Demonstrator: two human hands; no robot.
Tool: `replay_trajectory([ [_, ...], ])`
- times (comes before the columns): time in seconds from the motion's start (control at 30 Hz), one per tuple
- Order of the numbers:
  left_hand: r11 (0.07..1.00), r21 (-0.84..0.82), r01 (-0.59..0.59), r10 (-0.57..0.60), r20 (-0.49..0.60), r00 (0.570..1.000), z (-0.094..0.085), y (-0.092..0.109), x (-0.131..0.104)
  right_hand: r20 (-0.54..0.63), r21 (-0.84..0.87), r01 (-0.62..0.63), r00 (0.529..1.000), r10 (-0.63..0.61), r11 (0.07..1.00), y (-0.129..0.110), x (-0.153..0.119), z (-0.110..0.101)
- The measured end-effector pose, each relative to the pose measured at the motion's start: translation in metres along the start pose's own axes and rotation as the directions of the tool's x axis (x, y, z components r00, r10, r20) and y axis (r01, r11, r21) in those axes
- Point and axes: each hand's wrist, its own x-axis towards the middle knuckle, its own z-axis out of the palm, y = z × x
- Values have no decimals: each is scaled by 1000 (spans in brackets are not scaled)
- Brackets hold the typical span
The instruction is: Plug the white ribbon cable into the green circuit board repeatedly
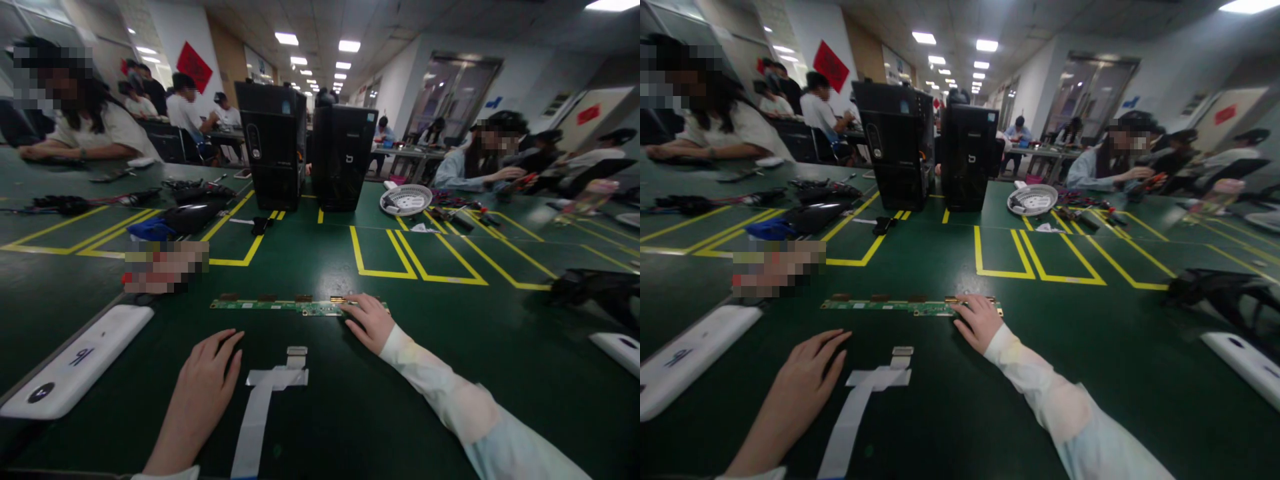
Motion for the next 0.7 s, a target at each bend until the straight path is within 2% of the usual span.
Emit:
replay_trajectory([
  [0.1, 997, -59, -51, 52, 18, 998, -3, 1, 0, -1, 23, 12, 1000, -12, 1000, 2, -1, 3],
  [0.2, 976, -152, -153, 166, 79, 983, -9, 12, -4, -4, 45, 21, 1000, -21, 999, 5, -5, 3],
  [0.3, 943, -205, -261, 299, 181, 937, -14, 29, -10, 15, 63, 29, 999, -30, 998, 7, -7, 2],
  [0.43, 898, -211, -386, 435, 296, 851, -17, 54, -10, 42, 58, 38, 998, -40, 998, 8, -8, 1],
  [0.53, 875, -200, -440, 484, 348, 803, -17, 70, -5, 67, 48, 40, 997, -43, 998, 8, -8, 1],
  [0.7, 847, -200, -492, 529, 392, 753, -17, 99, 12, 78, 57, 49, 996, -53, 997, 9, -10, 1],
])
